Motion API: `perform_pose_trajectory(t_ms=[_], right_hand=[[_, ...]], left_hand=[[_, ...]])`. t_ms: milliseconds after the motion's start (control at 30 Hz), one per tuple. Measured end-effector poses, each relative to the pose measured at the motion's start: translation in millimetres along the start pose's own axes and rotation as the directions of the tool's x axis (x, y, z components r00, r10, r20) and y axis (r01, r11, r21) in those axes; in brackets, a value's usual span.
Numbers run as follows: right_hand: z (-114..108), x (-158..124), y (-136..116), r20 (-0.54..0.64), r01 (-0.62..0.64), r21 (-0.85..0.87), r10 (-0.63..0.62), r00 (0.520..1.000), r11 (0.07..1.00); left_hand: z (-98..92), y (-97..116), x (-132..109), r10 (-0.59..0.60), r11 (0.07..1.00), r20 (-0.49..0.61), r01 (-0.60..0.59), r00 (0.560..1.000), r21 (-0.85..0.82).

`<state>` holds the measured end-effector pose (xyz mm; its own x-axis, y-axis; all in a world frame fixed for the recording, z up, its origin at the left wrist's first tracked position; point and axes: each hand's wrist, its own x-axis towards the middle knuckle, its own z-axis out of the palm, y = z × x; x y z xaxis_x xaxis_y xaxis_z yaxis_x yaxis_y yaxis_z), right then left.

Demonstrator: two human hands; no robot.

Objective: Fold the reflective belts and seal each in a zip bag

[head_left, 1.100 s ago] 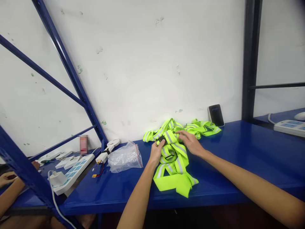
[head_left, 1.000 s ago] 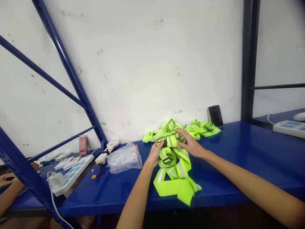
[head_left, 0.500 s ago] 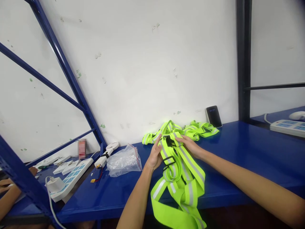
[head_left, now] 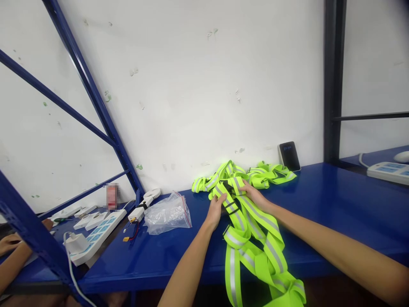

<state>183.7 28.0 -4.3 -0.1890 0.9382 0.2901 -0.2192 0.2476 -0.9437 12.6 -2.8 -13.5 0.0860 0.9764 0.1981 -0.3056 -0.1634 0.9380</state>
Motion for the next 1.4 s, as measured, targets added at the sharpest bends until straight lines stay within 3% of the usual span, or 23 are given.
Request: perform_pose_trajectory(t_ms=[67,133,233,333,467,667,867,1033,1233,1400], right_hand=[[2,-3,-5,0.034,-0.05,0.0,0.05,0.998,0.999],[2,-3,-8,0.038,-0.025,-0.046,0.027,0.999,0.999],[0,2,-9,0.075,0.025,-0.056,-0.021,0.997,0.998],[-3,7,-4,0.152,-0.004,-0.031,0.009,0.988,1.0],[0,7,9,0.217,-0.06,-0.098,0.08,0.973,0.993],[8,2,23,0.061,-0.048,-0.1,0.054,0.997,0.994],[8,3,21,0.088,-0.229,0.051,0.224,0.971,0.972],[12,0,21,0.108,-0.336,0.143,0.323,0.94,0.931],[8,-2,18,0.104,-0.176,-0.014,0.176,0.979,0.984],[7,-4,15,0.126,0.003,-0.211,0.024,0.992,0.978]], left_hand=[[0.8,-1,2,-0.111,0.993,0.049,0.113,0.993,-0.04],[0.1,-1,3,-0.115,0.991,0.071,0.119,0.991,-0.054],[-3.0,-1,6,-0.034,0.998,0.029,0.036,0.999,-0.055],[-6.1,-2,9,0.056,0.997,-0.033,-0.058,0.998,-0.057],[-8.5,-6,10,0.168,0.984,0.005,-0.168,0.986,0.06],[-8.5,-10,3,0.252,0.899,0.097,-0.27,0.963,0.344],[-5.3,-8,2,0.189,0.91,0.23,-0.258,0.955,0.323],[-2.7,-8,0,0.142,0.909,0.197,-0.206,0.97,0.361],[-3.8,-3,-1,0.175,0.823,0.132,-0.219,0.976,0.524],[-4.9,-1,3,0.148,0.909,0.014,-0.141,0.989,0.393]])
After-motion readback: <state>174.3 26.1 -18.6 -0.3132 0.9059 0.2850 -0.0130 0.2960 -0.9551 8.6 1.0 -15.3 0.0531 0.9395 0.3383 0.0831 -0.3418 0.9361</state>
